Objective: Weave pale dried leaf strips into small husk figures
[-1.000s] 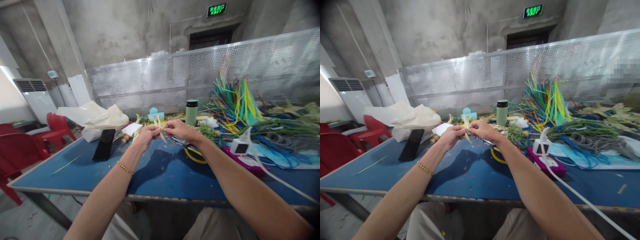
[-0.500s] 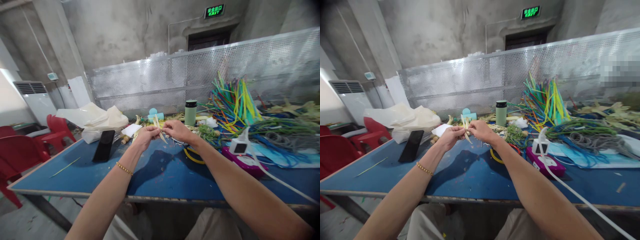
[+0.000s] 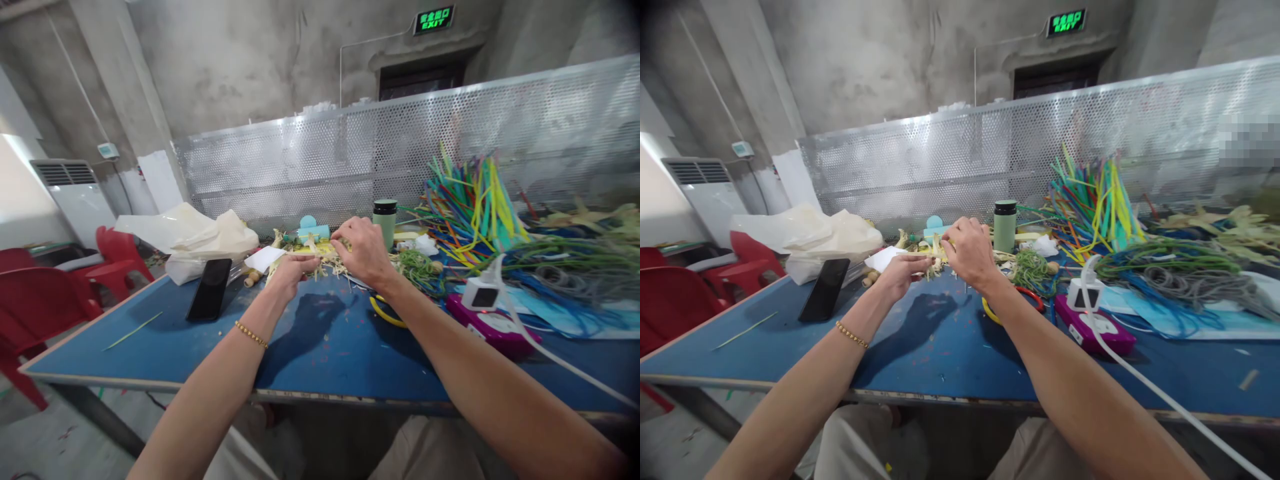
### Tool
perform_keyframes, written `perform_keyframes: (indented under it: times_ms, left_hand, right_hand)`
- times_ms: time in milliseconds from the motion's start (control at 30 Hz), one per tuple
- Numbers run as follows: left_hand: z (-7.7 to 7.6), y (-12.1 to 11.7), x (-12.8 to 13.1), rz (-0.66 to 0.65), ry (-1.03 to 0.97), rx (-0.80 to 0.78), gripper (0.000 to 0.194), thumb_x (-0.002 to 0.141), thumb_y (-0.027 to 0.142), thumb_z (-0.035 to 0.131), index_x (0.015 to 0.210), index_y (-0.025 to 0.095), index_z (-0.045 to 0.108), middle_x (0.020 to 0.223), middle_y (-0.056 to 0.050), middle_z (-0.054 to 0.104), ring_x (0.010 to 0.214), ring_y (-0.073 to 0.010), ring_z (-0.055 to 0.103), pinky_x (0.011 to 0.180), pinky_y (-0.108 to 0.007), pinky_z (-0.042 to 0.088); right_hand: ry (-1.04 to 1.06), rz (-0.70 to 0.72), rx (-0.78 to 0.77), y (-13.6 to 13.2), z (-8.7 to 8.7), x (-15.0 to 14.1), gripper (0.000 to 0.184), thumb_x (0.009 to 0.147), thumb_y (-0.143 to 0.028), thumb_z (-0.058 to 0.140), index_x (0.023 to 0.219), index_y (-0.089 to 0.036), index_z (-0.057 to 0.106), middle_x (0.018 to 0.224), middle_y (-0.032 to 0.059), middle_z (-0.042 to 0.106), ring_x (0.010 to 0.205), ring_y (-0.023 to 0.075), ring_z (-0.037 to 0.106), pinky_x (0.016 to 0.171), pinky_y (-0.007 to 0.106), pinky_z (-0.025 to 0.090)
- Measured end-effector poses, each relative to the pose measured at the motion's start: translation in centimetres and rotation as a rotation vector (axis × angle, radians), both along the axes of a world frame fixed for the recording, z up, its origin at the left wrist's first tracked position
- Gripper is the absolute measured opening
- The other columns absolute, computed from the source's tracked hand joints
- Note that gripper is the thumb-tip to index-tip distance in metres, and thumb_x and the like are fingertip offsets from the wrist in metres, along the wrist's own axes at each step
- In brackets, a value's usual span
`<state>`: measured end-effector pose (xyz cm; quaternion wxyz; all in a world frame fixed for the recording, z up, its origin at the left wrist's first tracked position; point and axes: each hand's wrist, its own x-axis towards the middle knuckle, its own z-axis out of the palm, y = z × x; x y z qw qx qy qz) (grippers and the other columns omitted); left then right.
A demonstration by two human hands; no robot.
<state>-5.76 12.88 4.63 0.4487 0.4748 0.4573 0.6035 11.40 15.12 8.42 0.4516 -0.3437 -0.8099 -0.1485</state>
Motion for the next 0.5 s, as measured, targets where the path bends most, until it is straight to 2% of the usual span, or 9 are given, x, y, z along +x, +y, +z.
perform_keyframes:
  times_ms: [67,167,300,400,500]
  left_hand:
    - [-0.1,0.2,0.1,0.014,-0.091,0.029,0.018,0.055,0.017,0.080,0.071,0.014,0.073,0.064,-0.001,0.065,0.054,-0.0085,0.046,0.054,-0.026,0.029]
    - [-0.1,0.3,0.3,-0.083,-0.213,0.091,0.021,0.052,0.016,0.081,0.069,0.013,0.070,0.060,0.002,0.059,0.050,-0.0073,0.045,0.050,-0.025,0.027]
    - [0.0,0.1,0.5,-0.116,-0.247,0.099,0.025,0.052,0.019,0.082,0.071,0.011,0.069,0.063,0.000,0.061,0.053,-0.0081,0.051,0.051,-0.024,0.031]
    - [0.0,0.1,0.6,-0.081,-0.233,0.104,0.027,0.051,0.019,0.083,0.073,0.011,0.069,0.064,-0.001,0.062,0.053,-0.0085,0.051,0.051,-0.024,0.030]
    - [-0.1,0.1,0.6,-0.083,-0.211,0.120,0.028,0.052,0.022,0.085,0.072,0.011,0.069,0.062,0.000,0.060,0.052,-0.0081,0.048,0.050,-0.025,0.029]
  right_hand:
    - [0.028,0.112,-0.165,-0.3,0.0,-0.4,0.018,0.086,-0.023,0.057,0.080,-0.014,0.072,0.082,0.0084,0.068,0.078,0.0194,0.057,0.071,0.029,0.037]
    - [-0.018,0.241,-0.393,-0.2,-0.5,-1.0,0.020,0.083,-0.023,0.060,0.069,-0.014,0.070,0.061,0.0020,0.062,0.059,0.0131,0.051,0.060,0.025,0.034]
    - [-0.081,0.162,-0.381,-0.1,-1.2,-1.5,0.022,0.082,-0.025,0.061,0.064,-0.014,0.068,0.058,0.0010,0.061,0.056,0.0115,0.048,0.057,0.024,0.030]
    - [-0.108,0.089,-0.353,-0.1,-1.5,-1.6,0.025,0.082,-0.032,0.062,0.065,-0.016,0.070,0.063,0.0032,0.065,0.059,0.0130,0.052,0.058,0.025,0.029]
    - [-0.119,0.059,-0.399,0.0,-1.7,-1.6,0.022,0.080,-0.032,0.063,0.065,-0.017,0.071,0.064,0.0037,0.068,0.061,0.0141,0.056,0.058,0.025,0.030]
